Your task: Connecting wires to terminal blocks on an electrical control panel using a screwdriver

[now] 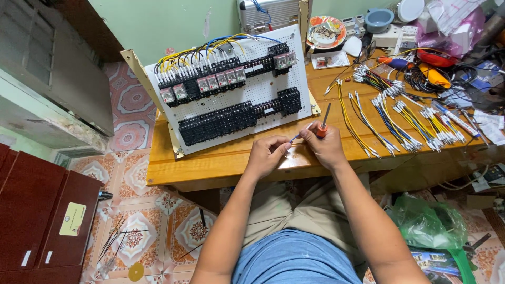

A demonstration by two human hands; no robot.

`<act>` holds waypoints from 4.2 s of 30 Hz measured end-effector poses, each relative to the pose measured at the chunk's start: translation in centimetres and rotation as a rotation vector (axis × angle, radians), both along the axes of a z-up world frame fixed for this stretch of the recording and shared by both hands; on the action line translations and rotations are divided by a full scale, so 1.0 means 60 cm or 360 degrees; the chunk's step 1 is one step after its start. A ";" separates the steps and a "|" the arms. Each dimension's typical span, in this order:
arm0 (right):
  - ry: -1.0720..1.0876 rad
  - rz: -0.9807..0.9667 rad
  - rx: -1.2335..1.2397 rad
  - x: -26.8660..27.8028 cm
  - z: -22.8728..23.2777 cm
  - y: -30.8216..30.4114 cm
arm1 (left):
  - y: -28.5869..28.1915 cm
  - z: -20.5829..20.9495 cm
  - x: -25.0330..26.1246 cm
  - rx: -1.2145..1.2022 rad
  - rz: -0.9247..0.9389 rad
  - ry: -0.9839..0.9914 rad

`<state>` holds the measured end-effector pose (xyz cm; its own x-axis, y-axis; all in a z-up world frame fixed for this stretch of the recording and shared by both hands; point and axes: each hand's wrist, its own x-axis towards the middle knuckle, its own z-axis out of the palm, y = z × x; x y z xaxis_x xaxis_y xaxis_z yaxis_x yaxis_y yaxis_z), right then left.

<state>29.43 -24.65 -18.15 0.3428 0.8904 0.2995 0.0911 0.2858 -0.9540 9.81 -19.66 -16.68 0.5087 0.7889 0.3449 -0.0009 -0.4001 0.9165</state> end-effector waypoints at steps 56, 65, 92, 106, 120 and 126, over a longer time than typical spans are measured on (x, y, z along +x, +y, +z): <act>-0.1024 -0.0986 -0.1139 0.470 0.065 -0.291 | -0.021 0.012 -0.009 -0.0072 -0.0032 -0.0158; -0.1054 -0.0917 -0.0904 0.455 0.100 -0.241 | -0.019 0.010 -0.008 -0.0051 -0.0020 -0.0139; -0.1254 -0.0815 -0.0908 0.510 0.083 0.021 | -0.008 0.021 -0.013 -0.0098 -0.0097 -0.0201; -0.1219 -0.0866 -0.0864 0.484 0.116 0.006 | -0.009 0.027 -0.012 -0.0106 -0.0113 -0.0223; -0.1614 -0.0761 -0.1103 0.424 0.229 -0.051 | -0.020 0.025 -0.017 -0.0141 -0.0066 -0.0254; -0.1570 -0.0803 -0.1253 0.522 0.106 -0.006 | -0.018 0.019 -0.018 -0.0132 -0.0046 -0.0236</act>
<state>60.75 -25.02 -11.80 0.6199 0.7803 0.0825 0.7569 -0.5670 -0.3250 8.76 -20.75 -15.51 0.4797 0.8037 0.3521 -0.1489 -0.3209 0.9353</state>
